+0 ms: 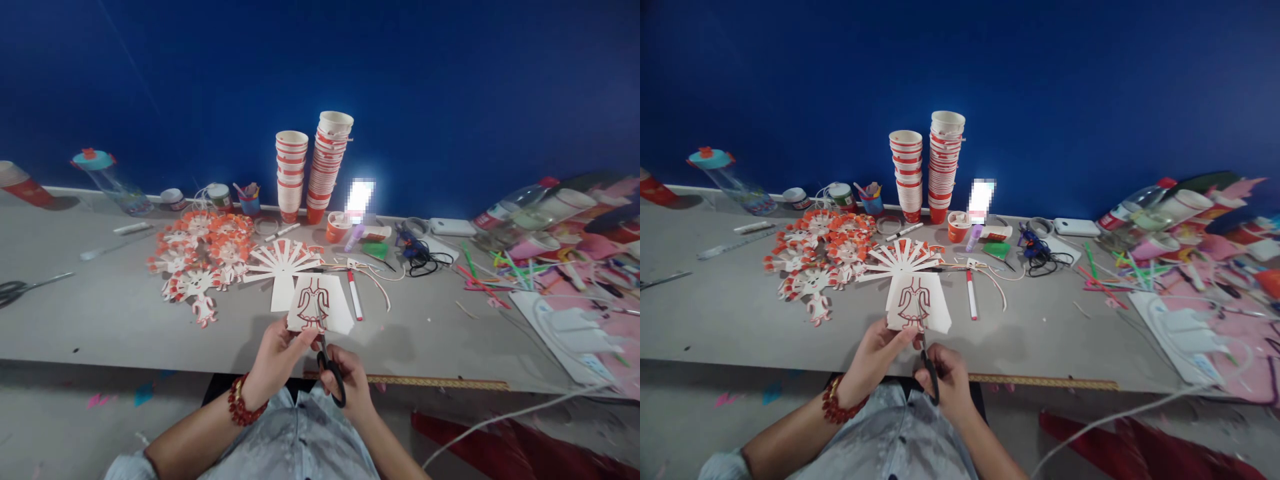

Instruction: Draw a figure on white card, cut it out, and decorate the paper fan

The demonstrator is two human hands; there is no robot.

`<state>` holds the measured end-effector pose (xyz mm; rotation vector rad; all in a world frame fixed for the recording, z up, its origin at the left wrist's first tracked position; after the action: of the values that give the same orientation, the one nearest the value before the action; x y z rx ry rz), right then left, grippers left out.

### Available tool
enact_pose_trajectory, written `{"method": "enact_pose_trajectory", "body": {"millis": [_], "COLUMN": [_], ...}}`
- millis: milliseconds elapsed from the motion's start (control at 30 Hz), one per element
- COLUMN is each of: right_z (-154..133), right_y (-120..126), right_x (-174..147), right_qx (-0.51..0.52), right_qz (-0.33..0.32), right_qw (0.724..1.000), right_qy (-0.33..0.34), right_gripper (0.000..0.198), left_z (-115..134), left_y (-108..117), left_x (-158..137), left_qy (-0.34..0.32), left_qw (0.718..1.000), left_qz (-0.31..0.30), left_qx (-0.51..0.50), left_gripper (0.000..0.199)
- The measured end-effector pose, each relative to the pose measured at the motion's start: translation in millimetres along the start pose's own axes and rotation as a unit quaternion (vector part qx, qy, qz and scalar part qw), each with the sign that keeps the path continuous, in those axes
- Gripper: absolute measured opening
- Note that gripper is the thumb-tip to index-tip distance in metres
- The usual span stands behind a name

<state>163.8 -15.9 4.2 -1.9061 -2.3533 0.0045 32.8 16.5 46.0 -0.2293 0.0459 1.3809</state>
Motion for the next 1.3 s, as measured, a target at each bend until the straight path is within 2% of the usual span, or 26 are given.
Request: {"method": "enact_pose_trajectory", "body": {"millis": [267,367,467,600,967,1133,1300], "right_z": [-5.5,-6.8,-7.0,-4.0,-3.9,-6.4,-5.8], "right_y": [1.4,1.5,3.0,3.6,5.8,9.5,8.9], "right_x": [-0.5,-0.3,-0.1,-0.3,1.2,1.5,1.3], "right_qx": [-0.007,0.004,0.024,0.042,0.016,-0.017,-0.020], "right_qz": [-0.029,-0.034,-0.024,-0.033,-0.061,-0.057,-0.048], "right_qw": [1.000,0.999,0.999,0.998,0.998,0.998,0.998], "right_qy": [-0.007,-0.009,-0.010,-0.020,-0.002,0.018,0.024], "right_gripper": [0.062,0.062,0.062,0.063,0.064,0.065,0.064], "left_z": [21.7,22.0,18.8,17.5,21.0,23.0,25.1], "left_y": [15.1,15.5,14.6,14.0,15.1,16.7,15.9], "left_x": [11.0,15.3,15.0,12.1,15.6,16.6,16.4], "left_qy": [-0.019,0.001,0.006,-0.005,-0.015,-0.025,-0.023], "left_qw": [0.997,0.996,0.996,0.997,0.997,0.997,0.997], "left_qz": [-0.005,-0.020,-0.012,-0.003,-0.058,-0.072,-0.066], "left_qx": [-0.070,-0.082,-0.090,-0.079,-0.053,-0.014,-0.021], "left_gripper": [0.031,0.034,0.029,0.025,0.028,0.027,0.027]}}
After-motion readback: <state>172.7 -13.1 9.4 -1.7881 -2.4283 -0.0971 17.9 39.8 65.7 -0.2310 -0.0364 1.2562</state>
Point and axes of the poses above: each hand's wrist, its own x-axis towards the middle knuckle, its own y-axis out of the back of the hand, z = x × y, the point moved 6 cm from there along x, towards the middle knuckle, and after that the axes turned 5 degrees about y, right-handed, at the moved point
